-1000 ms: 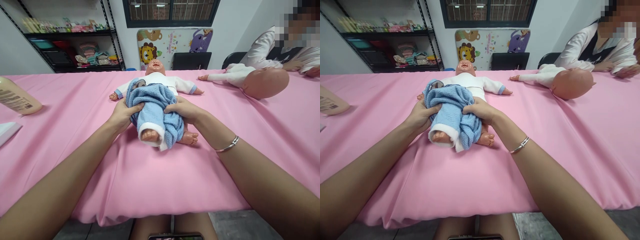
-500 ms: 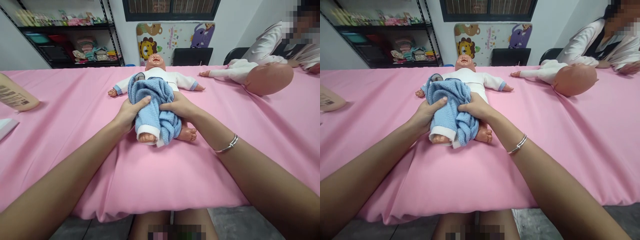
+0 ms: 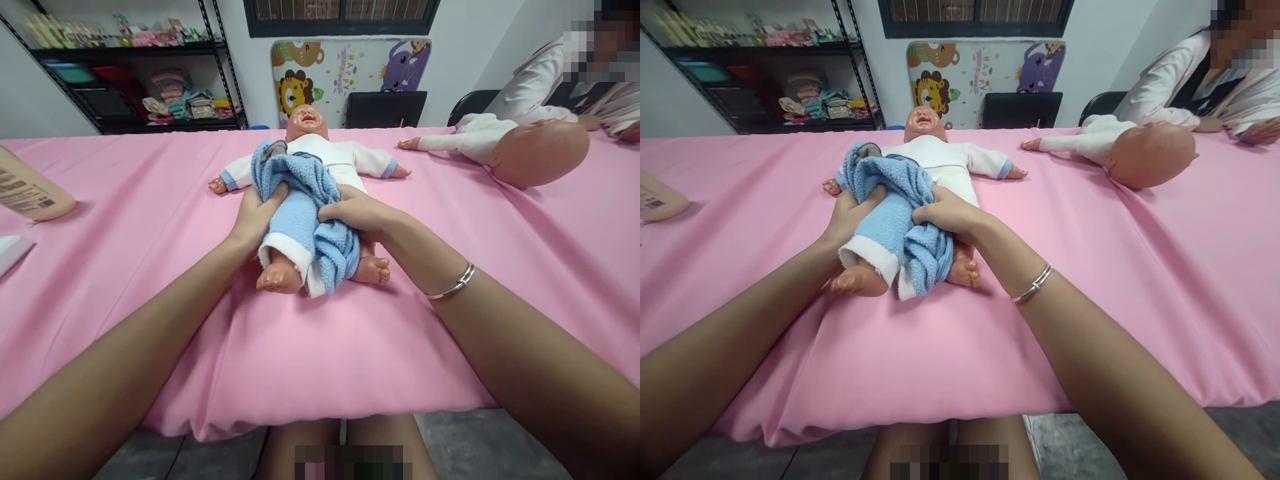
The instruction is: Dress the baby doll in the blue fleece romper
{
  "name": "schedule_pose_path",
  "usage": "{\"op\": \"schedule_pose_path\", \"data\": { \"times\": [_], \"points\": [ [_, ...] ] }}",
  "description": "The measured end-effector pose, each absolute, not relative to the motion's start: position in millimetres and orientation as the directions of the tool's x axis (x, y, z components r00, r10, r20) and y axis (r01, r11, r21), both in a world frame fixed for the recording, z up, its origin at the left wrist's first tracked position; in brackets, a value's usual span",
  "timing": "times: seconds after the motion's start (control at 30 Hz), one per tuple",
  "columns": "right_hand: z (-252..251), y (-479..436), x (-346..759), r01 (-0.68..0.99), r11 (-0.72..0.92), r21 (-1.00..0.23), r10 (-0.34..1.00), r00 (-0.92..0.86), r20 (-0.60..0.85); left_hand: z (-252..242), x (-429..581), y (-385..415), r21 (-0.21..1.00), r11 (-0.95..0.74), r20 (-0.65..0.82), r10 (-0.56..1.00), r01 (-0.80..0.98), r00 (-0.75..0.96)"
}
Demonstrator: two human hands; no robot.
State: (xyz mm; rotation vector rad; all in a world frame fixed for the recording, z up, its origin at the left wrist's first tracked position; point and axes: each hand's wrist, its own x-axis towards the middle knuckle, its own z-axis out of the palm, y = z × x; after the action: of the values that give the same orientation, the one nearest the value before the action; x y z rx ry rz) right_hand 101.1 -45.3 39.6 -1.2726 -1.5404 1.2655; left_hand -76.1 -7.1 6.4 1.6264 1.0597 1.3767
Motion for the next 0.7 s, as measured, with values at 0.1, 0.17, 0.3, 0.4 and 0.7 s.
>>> {"op": "schedule_pose_path", "data": {
  "times": [0.1, 0.17, 0.3, 0.4, 0.7],
  "points": [
    [39.7, -47.2, 99.9, 0.220, -0.001, -0.976, 0.975, -0.216, -0.050, 2.3, -75.7, 0.4, 0.849, -0.496, 0.492, 0.868, 0.182, 0.068],
    [38.7, -46.5, 99.7, 0.219, 0.004, -0.976, 0.977, -0.209, -0.043, -0.5, -76.6, 5.3, 0.818, -0.527, 0.534, 0.845, 0.229, 0.034],
    [36.9, -44.1, 100.9, 0.241, 0.011, -0.971, 0.975, -0.220, -0.044, -1.8, -88.8, 15.7, 0.824, -0.461, 0.436, 0.887, 0.329, 0.150],
    [36.4, -43.8, 100.8, 0.240, 0.010, -0.971, 0.983, -0.180, -0.035, 6.0, -107.1, 19.9, 0.785, -0.390, 0.324, 0.921, 0.480, 0.218],
    [32.2, -43.2, 99.6, 0.119, 0.005, -0.993, 0.996, -0.093, -0.006, 61.6, -118.1, -19.6, 0.699, -0.143, -0.090, 0.955, 0.700, 0.284]
  ]
}}
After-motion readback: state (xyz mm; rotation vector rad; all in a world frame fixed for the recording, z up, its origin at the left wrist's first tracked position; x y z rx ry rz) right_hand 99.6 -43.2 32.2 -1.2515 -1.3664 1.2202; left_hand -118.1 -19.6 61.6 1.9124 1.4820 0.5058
